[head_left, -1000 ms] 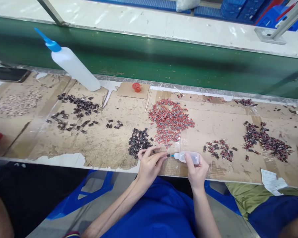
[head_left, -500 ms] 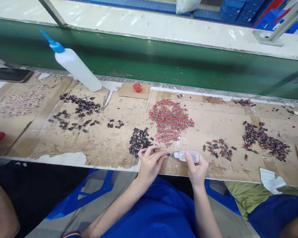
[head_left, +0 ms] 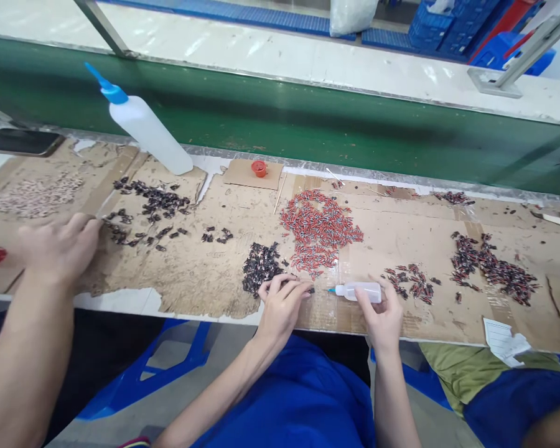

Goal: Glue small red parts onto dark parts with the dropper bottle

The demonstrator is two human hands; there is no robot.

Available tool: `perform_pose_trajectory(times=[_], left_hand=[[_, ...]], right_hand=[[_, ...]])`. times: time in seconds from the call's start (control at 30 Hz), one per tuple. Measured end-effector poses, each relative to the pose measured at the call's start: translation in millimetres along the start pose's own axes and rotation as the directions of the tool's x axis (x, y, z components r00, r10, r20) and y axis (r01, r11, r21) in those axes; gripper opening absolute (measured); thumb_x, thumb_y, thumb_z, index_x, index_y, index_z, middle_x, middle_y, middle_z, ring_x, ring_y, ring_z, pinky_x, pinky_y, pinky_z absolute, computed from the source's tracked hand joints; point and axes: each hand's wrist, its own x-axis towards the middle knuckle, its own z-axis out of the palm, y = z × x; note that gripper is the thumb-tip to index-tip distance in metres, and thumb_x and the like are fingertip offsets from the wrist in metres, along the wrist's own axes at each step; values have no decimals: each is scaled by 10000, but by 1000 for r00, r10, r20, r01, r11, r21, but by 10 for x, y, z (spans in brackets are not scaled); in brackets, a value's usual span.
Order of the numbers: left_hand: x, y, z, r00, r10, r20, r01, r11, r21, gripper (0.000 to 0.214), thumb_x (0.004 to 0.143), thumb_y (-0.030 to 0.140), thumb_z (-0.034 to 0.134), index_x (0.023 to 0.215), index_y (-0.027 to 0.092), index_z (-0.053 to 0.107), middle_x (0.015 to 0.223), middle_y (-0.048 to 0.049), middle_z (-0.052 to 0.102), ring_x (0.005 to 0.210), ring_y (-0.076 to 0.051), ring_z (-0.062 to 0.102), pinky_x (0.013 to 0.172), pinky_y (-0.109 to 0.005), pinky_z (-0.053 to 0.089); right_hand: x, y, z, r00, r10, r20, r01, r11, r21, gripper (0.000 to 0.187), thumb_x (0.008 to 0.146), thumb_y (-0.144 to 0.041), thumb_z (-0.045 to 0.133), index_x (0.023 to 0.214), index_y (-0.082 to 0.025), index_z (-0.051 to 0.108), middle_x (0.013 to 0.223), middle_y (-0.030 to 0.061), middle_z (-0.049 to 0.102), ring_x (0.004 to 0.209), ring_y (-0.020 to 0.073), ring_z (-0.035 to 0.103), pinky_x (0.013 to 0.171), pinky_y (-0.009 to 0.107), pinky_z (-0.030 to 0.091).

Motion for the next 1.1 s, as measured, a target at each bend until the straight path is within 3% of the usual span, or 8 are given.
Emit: perform_pose_trajectory(times=[0.1, 0.2, 0.27, 0.37, 0.47, 0.63, 0.93, 1.1], left_hand=[[3, -32, -60, 1000, 9, 20, -9, 1000, -11, 256, 922, 174, 544, 1076, 308, 699, 928, -30, 748, 977, -234, 558, 872, -418, 328], [4, -29, -126, 1000, 25, 6, -25, 999, -21, 262, 926, 148, 526, 1070, 284, 697, 916, -47, 725, 978, -232, 538, 864, -400, 358], [8, -19, -167, 1000, 30, 1, -30, 999, -25, 251, 926, 144, 522, 1046, 274, 700, 906, -51, 713, 991, -235, 530, 866, -394, 372], [21, -10, -212, 1000, 27, 4, -26, 999, -30, 249, 933, 145, 509, 1029, 278, 697, 912, -45, 710, 1015, -235, 532, 893, -397, 379], [31, -17, -239, 999, 46, 2, -46, 998, -41, 232, 937, 150, 507, 1021, 267, 689, 937, -38, 724, 1056, -236, 538, 918, -398, 369], [28, -38, -267, 998, 63, -20, -64, 997, -53, 224, 954, 151, 485, 1034, 257, 666, 942, -15, 748, 1121, -241, 540, 909, -396, 331], [55, -46, -240, 994, 31, -104, -41, 995, -88, 169, 943, 198, 529, 1008, 238, 680, 883, -14, 761, 1049, -232, 593, 878, -374, 350], [70, -28, -223, 992, 12, -126, -26, 994, -108, 160, 939, 228, 540, 971, 233, 697, 850, -15, 759, 1013, -227, 605, 869, -372, 381]], right_hand=[[53, -33, -127, 999, -34, -30, 22, 942, -334, 631, 708, -560, 700, 1187, -161, 598, 783, 70, 692, 623, 219, 621, 616, 363, 500], [101, -128, -159, 957, -287, -41, 219, 810, -544, 472, 793, -543, 638, 1089, -177, 680, 936, 134, 681, 825, 278, 620, 767, 437, 492], [143, -209, -94, 892, -443, 88, 419, 742, -523, 286, 880, -431, 581, 994, -210, 721, 967, 123, 683, 903, 275, 595, 822, 431, 482], [241, -306, 108, 755, -535, 379, 652, 674, -347, 202, 927, -240, 539, 935, -247, 741, 919, 69, 713, 901, 240, 567, 826, 378, 488], [374, -347, 331, 646, -491, 584, 725, 635, -268, 182, 897, -174, 581, 918, -246, 747, 902, 46, 728, 884, 237, 542, 801, 365, 489], [526, -369, 488, 602, -315, 734, 740, 566, -364, 108, 867, -189, 634, 866, -229, 734, 877, 59, 715, 861, 244, 535, 768, 383, 462], [473, -432, 450, 533, -297, 792, 806, 462, -370, 101, 899, -168, 576, 867, -144, 668, 874, 102, 680, 889, 258, 557, 779, 382, 497], [499, -405, 418, 517, -404, 755, 815, 500, -291, 162, 916, -157, 535, 990, -162, 679, 862, 95, 692, 870, 252, 575, 763, 392, 521]])
